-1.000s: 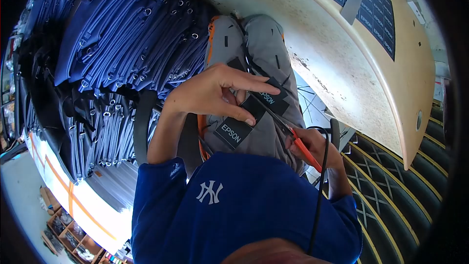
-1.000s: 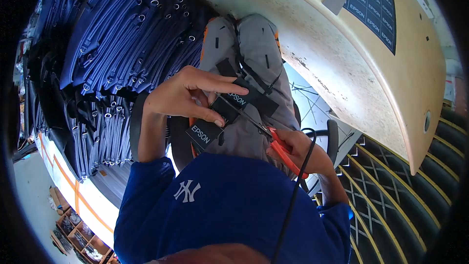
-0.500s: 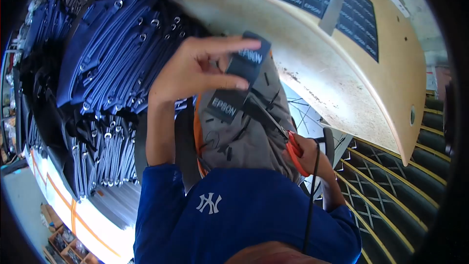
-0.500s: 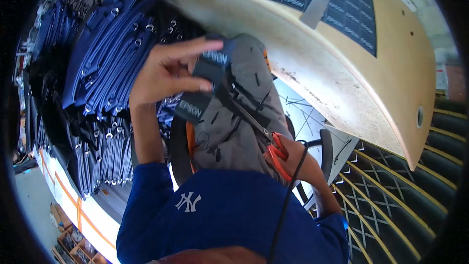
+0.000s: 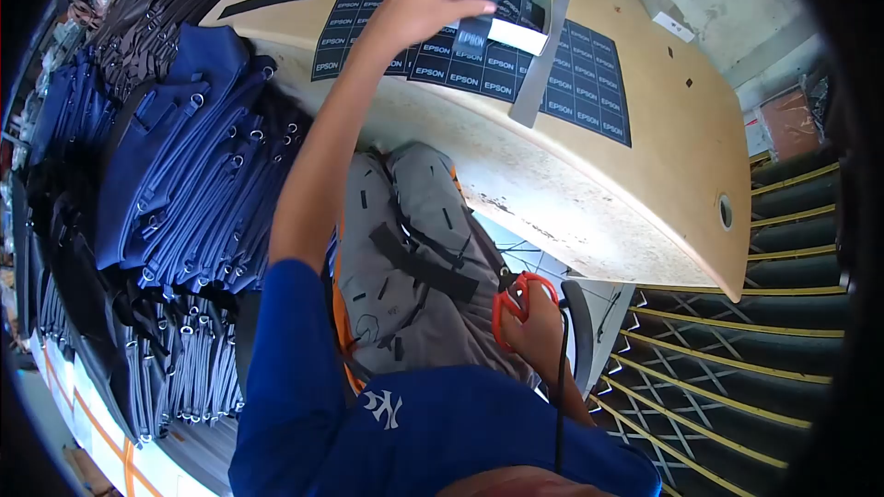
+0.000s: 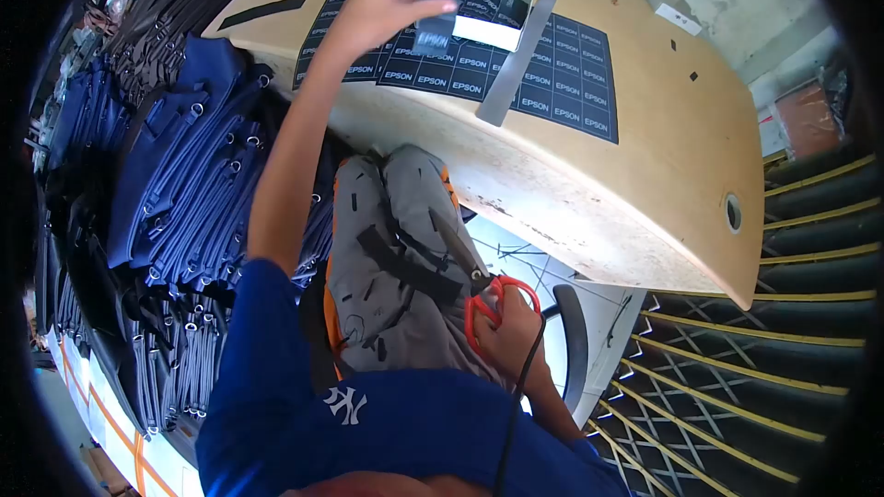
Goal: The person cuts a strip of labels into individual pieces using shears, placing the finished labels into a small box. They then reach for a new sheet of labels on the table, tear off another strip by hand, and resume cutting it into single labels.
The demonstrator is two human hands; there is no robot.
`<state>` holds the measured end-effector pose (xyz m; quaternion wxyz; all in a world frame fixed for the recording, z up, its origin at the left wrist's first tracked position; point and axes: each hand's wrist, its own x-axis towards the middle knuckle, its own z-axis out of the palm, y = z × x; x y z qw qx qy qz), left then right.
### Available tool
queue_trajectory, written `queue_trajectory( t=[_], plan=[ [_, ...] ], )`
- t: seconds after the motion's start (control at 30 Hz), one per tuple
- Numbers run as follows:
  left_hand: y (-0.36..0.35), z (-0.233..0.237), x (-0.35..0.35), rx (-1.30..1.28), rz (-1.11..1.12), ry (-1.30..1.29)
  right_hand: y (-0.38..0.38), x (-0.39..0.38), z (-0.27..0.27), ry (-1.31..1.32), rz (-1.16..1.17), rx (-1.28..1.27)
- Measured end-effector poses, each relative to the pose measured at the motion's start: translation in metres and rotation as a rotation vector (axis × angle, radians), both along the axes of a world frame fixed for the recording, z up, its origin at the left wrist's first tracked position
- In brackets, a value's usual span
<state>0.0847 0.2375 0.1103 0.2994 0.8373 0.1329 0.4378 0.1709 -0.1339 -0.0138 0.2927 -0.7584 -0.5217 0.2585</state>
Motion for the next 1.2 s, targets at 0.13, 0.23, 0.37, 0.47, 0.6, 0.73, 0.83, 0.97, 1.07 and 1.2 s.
queue_trajectory(
  t=[0.13, 0.23, 0.37, 0.47, 0.6, 0.73, 0.83, 0.97, 1.07, 1.2],
  plan=[
    [-0.081, -0.043, -0.053, -0.337, -0.012, -0.224, 0.029, -0.018, 0.014, 0.228, -0.048, 0.221],
    [-0.143, -0.075, -0.092, -0.571, 0.033, -0.127, 0.047, -0.032, 0.005, 0.792, -0.152, 0.282],
    [-0.199, -0.089, -0.108, -0.702, 0.071, -0.074, 0.065, -0.04, 0.011, 0.804, 0.09, 0.315],
    [-0.217, -0.097, -0.115, -0.76, 0.094, -0.066, 0.069, -0.044, 0.009, 0.758, 0.092, 0.158],
    [-0.233, -0.101, -0.121, -0.863, 0.045, -0.118, 0.07, -0.054, 0.004, 0.854, 0.025, 0.262],
    [-0.249, -0.111, -0.124, -0.928, 0.076, -0.075, 0.069, -0.051, 0.001, 0.9, 0.076, 0.246],
    [-0.249, -0.112, -0.125, -0.87, 0.1, -0.092, 0.069, -0.051, -0.001, 0.804, 0.087, 0.224],
    [-0.242, -0.1, -0.133, -0.922, 0.1, -0.075, 0.061, -0.035, 0.011, 0.651, 0.219, 0.168],
    [-0.234, -0.103, -0.14, -0.958, 0.067, -0.13, 0.052, -0.017, 0.014, 0.473, 0.326, 0.056],
    [-0.222, -0.1, -0.157, -0.981, 0.061, -0.031, 0.036, 0.001, 0.012, 0.361, 0.454, -0.017]
  ],
)
